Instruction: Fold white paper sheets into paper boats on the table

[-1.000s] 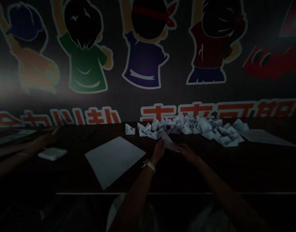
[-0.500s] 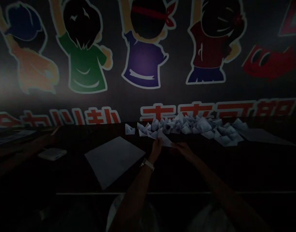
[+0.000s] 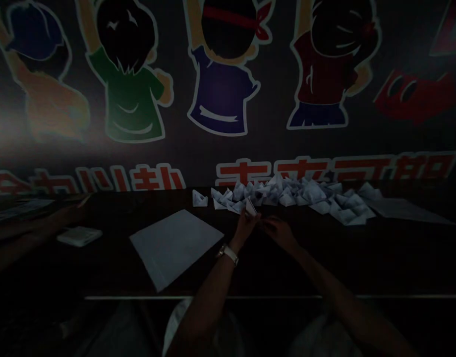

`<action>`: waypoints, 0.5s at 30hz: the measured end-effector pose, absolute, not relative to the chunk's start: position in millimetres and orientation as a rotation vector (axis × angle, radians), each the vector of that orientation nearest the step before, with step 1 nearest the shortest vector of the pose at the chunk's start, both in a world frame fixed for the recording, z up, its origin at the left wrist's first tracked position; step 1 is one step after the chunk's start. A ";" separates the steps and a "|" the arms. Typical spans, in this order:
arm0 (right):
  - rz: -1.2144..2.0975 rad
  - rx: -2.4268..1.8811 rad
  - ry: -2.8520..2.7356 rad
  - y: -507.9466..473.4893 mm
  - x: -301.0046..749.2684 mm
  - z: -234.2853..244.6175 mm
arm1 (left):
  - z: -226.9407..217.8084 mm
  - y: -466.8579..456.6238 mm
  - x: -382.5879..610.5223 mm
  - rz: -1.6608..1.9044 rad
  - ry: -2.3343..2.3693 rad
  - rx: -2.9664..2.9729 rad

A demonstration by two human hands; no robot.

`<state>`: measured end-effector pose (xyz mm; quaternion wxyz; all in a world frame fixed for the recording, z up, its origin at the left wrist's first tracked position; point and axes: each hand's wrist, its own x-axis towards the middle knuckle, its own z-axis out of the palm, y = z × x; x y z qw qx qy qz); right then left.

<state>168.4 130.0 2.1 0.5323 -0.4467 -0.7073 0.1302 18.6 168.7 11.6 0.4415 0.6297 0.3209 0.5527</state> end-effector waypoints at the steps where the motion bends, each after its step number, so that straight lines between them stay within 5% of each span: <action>1: 0.282 -1.068 -1.692 129.6 168.3 2.7 | 12.0 167.7 18.8 1.345 0.772 1.568; 15: 0.660 -0.983 -1.496 135.0 168.1 3.7 | 19.9 153.0 9.9 0.918 0.502 1.433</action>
